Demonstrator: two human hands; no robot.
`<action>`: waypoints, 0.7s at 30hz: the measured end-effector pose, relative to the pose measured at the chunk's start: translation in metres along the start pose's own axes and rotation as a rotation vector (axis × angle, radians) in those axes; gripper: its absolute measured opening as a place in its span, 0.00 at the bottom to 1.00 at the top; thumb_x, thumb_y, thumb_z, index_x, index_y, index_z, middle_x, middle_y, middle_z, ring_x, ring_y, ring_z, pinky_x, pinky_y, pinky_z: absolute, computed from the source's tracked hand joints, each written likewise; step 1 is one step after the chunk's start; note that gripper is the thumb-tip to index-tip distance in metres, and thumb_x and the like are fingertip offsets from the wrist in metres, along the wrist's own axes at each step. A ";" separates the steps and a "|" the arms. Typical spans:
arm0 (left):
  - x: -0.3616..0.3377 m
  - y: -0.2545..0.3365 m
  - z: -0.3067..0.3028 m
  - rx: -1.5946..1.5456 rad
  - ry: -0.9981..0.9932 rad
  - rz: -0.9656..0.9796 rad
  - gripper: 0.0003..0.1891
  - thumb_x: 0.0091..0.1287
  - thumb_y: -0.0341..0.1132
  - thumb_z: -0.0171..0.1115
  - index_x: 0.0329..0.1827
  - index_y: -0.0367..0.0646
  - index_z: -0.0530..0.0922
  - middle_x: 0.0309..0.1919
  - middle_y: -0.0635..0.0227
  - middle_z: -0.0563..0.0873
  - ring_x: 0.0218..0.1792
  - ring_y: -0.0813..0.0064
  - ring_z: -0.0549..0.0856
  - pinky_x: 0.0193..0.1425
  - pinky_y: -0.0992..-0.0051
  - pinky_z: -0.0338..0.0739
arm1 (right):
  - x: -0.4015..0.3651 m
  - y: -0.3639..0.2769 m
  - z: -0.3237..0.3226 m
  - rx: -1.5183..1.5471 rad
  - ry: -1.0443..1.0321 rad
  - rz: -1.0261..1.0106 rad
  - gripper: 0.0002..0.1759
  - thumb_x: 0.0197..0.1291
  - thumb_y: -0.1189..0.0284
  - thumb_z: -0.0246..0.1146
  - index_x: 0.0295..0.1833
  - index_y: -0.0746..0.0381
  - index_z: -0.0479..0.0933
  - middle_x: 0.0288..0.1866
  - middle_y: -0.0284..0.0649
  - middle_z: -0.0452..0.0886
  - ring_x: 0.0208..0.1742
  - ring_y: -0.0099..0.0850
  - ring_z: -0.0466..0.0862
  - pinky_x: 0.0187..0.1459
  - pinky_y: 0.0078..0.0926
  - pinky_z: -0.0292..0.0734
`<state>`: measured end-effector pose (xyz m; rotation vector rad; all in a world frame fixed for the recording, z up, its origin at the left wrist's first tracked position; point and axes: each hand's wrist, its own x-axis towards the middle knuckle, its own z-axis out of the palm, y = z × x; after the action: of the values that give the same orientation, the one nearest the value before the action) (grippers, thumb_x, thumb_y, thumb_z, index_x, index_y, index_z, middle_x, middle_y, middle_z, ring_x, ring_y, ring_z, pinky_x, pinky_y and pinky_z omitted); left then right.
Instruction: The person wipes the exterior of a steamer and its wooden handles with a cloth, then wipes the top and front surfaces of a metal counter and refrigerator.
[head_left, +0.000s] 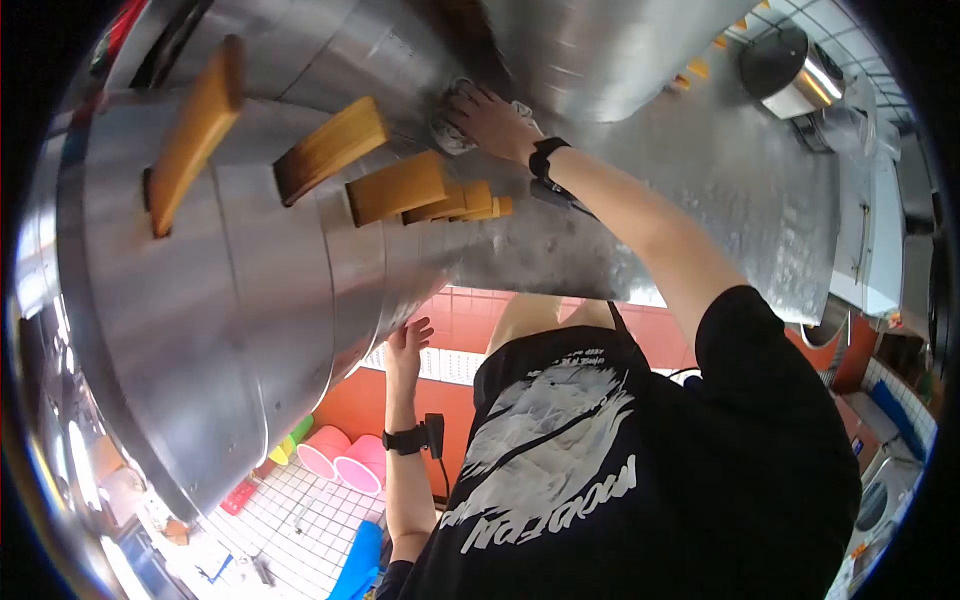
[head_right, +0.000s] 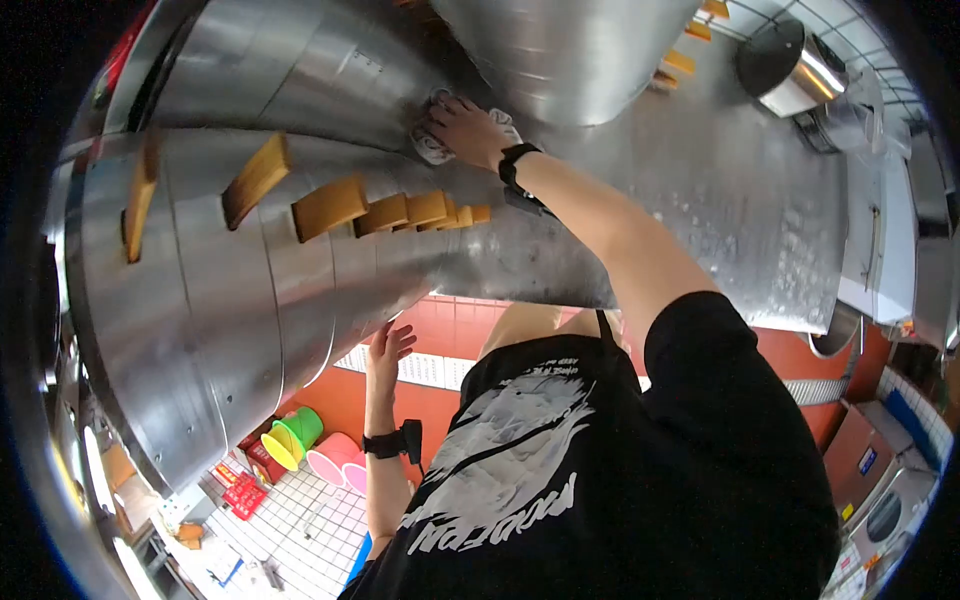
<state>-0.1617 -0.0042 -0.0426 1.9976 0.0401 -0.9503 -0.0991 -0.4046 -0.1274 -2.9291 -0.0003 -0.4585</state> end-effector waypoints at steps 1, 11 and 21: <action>0.001 -0.001 -0.004 0.031 -0.009 -0.024 0.24 0.76 0.41 0.47 0.67 0.32 0.66 0.55 0.53 0.83 0.52 0.63 0.85 0.53 0.70 0.79 | 0.001 0.001 -0.005 -0.001 -0.047 0.025 0.29 0.56 0.75 0.60 0.67 0.54 0.70 0.71 0.38 0.67 0.73 0.43 0.63 0.72 0.42 0.60; 0.059 -0.040 -0.044 0.009 -0.085 -0.120 0.21 0.75 0.42 0.50 0.62 0.36 0.72 0.53 0.52 0.83 0.43 0.64 0.88 0.45 0.72 0.83 | -0.267 -0.016 -0.089 0.179 -0.131 0.252 0.26 0.38 0.65 0.72 0.46 0.60 0.74 0.66 0.41 0.70 0.70 0.49 0.64 0.71 0.55 0.55; 0.057 -0.030 0.033 0.494 -0.622 0.250 0.16 0.76 0.37 0.48 0.48 0.34 0.81 0.31 0.61 0.87 0.35 0.73 0.86 0.41 0.75 0.78 | -0.316 -0.021 -0.065 -0.156 0.153 0.769 0.43 0.39 0.65 0.69 0.68 0.53 0.68 0.71 0.48 0.66 0.71 0.48 0.65 0.68 0.55 0.57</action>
<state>-0.1529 -0.0290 -0.1104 1.9744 -0.8381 -1.4690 -0.4208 -0.3867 -0.1590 -2.7227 1.1674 -0.5502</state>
